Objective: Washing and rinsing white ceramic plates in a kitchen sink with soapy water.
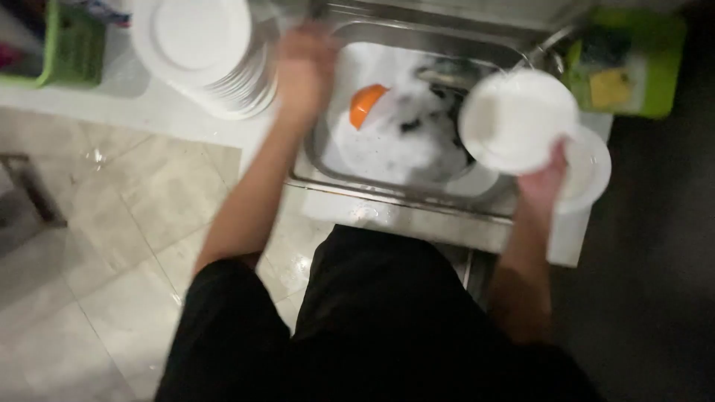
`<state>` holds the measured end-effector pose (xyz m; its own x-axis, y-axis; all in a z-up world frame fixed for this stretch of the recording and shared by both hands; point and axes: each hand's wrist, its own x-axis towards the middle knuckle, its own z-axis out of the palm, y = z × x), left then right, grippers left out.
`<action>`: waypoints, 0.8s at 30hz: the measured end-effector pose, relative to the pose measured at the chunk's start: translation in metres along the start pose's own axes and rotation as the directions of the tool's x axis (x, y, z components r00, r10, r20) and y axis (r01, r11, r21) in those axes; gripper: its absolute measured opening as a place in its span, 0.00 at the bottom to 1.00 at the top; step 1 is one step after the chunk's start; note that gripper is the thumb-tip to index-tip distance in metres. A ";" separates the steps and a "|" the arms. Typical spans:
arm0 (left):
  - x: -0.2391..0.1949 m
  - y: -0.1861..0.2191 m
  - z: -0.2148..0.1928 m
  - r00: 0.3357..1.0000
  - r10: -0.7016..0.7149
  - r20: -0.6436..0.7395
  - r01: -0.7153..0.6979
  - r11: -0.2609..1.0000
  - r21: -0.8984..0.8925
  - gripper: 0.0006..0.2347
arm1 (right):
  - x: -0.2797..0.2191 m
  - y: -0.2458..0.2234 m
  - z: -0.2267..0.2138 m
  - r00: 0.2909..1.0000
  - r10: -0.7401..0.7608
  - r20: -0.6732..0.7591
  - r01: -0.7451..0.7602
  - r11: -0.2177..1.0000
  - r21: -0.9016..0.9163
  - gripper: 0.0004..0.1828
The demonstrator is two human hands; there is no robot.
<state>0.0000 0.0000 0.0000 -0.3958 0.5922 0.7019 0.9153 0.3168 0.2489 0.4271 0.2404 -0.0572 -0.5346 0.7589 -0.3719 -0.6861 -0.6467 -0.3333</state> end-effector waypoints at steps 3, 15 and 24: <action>0.011 0.093 0.081 0.970 0.213 0.117 -0.155 0.911 -0.382 0.05 | 0.029 0.040 0.014 0.999 0.047 0.002 -0.045 0.956 0.291 0.42; 0.023 0.239 0.187 0.950 0.159 0.269 -0.082 0.958 -0.276 0.25 | 0.052 0.096 0.042 0.954 -0.033 0.297 0.043 0.999 -0.026 0.34; -0.012 0.192 0.199 0.842 0.438 -0.315 -0.318 -0.069 -0.945 0.19 | 0.035 0.041 0.051 0.998 0.067 -0.014 -0.064 0.984 0.165 0.37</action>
<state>0.1654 0.2006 -0.0937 0.0909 0.4037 0.9104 0.1341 -0.9108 0.3905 0.3551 0.2448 -0.0399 -0.5723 0.7126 -0.4058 -0.7224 -0.6723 -0.1616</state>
